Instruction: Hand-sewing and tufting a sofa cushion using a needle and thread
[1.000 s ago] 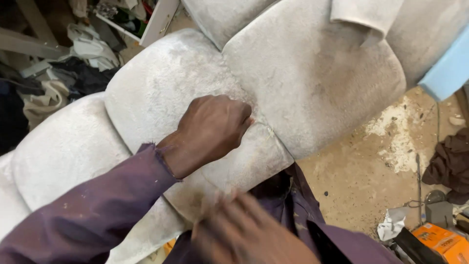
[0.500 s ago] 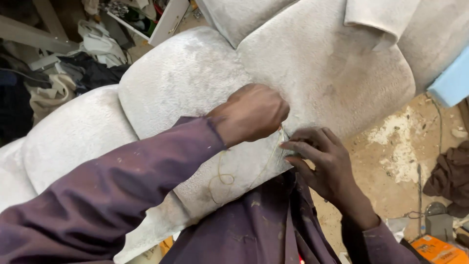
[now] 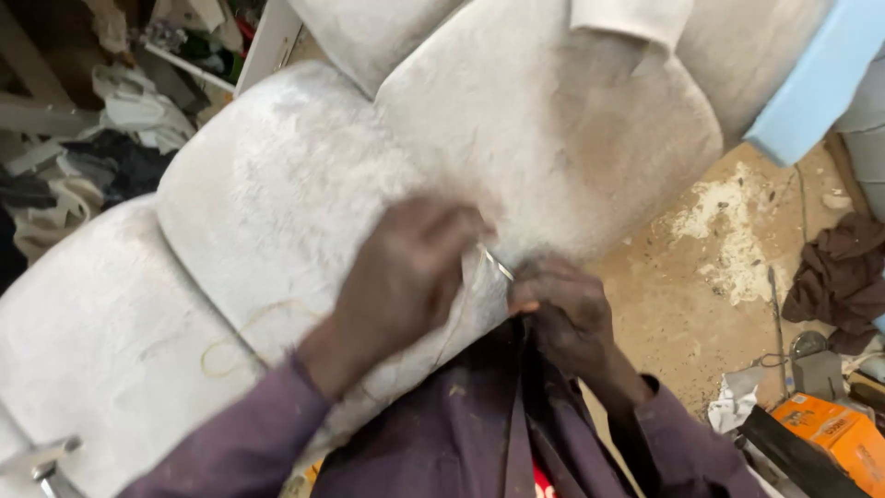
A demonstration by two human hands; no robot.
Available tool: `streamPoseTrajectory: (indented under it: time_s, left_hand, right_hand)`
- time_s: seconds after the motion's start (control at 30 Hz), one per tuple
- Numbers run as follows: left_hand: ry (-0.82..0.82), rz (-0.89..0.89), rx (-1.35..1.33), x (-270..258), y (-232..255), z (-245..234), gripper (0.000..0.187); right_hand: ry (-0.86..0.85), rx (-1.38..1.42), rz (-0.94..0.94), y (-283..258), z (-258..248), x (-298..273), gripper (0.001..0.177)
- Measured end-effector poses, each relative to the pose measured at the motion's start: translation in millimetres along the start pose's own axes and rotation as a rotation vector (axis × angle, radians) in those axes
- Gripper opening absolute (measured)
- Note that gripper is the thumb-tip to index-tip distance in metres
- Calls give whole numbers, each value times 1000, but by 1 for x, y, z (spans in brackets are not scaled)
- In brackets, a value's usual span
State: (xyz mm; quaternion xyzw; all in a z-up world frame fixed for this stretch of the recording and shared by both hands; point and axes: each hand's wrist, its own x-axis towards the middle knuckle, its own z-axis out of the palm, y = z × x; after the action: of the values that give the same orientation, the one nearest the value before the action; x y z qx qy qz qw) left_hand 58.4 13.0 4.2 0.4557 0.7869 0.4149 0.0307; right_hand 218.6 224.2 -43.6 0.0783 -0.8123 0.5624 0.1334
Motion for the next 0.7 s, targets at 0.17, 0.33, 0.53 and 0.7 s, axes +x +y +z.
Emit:
streamPoseTrajectory:
  time_s: [0.17, 0.33, 0.53, 0.7]
  left_hand:
    - [-229, 189, 33, -62, 17, 57, 45]
    - [-5, 226, -100, -36, 30, 74, 26]
    - [-260, 122, -174, -56, 86, 124, 16]
    - [-392, 87, -148, -50, 78, 60, 14]
  right_hand:
    - [188, 138, 297, -23, 8, -42, 29]
    - [225, 186, 316, -32, -3, -54, 36]
    - [148, 412, 501, -4, -126, -174, 34]
    - [343, 200, 918, -43, -91, -83, 71]
